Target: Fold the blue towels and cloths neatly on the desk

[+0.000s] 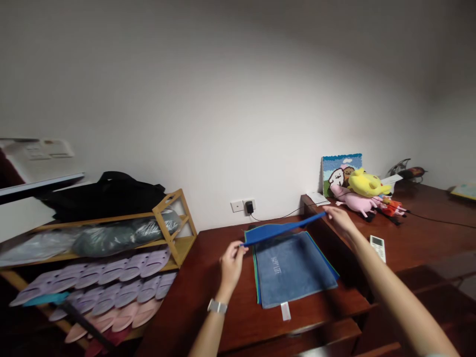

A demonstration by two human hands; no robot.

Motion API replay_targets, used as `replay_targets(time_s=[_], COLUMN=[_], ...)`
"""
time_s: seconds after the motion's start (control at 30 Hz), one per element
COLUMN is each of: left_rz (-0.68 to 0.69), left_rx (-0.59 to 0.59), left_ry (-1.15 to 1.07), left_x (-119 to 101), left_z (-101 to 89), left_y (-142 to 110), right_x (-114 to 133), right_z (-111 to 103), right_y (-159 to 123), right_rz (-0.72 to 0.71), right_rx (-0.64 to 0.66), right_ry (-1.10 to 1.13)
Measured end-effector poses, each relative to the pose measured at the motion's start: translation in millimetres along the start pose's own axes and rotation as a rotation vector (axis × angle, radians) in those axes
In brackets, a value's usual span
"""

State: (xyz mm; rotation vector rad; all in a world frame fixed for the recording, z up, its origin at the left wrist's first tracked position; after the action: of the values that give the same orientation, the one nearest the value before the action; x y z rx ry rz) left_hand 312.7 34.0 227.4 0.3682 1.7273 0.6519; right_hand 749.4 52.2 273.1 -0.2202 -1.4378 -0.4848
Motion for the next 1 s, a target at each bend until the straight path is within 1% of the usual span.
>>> replay_targets(time_s=[0.1,0.13,0.2,0.27,0.33,0.4,0.47,0.57,0.63,0.73,0.8,0.83,0.9,1.0], left_rz=[0.039,0.041,0.049,0.090,0.147,0.195,0.224,0.244,0.257,0.291,0.328,0.350,0.394,0.447], left_rx=[0.148,0.213,0.312,0.346,0.349,0.369,0.401,0.448,0.467,0.455,0.423,0.401,0.360,0.281], left_ry=[0.189,0.239,0.332,0.401,0.465,0.528,0.582,0.636,0.665,0.692,0.681,0.672,0.656,0.657], left_x=[55,71,98,113,118,116,112,106,105,104,102,100,92,70], left_z=[7.7,10.2,13.3,13.2,11.1,9.1,8.4,10.4,12.2,11.8,8.7,6.5,1.5,-5.6], left_y=[-68,-90,-130,-155,-165,-165,-160,-158,-160,-162,-157,-152,-134,-95], right_x=[-77,-104,-153,-190,-209,-213,-207,-199,-200,-204,-199,-192,-168,-116], right_z=[-11,-14,-23,-35,-48,-57,-61,-60,-58,-55,-51,-47,-38,-21], right_y=[-48,-65,-96,-118,-128,-126,-118,-107,-107,-114,-116,-114,-105,-84], right_rz=[0.016,0.038,0.079,0.133,0.196,0.219,0.179,0.120,0.133,0.187,0.210,0.214,0.200,0.116], right_rx=[-0.113,-0.124,-0.175,-0.229,-0.269,-0.276,-0.251,-0.223,-0.213,-0.165,-0.124,-0.108,-0.089,-0.097], right_ry=[-0.175,-0.206,-0.332,-0.399,-0.444,-0.461,-0.441,-0.411,-0.409,-0.382,-0.344,-0.310,-0.216,-0.053])
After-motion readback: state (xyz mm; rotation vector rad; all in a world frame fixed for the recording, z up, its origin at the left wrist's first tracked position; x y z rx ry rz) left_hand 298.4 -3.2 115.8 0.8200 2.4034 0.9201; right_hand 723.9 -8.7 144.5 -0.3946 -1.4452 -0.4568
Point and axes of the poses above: each hand's wrist, its own y-axis towards the middle knuckle, its own z-axis out of the palm, x = y × z, the point moved 1 cm from there along y, towards the middle knuckle, and after that the axes turned 5 degrees about z, right-handed, at the moved point
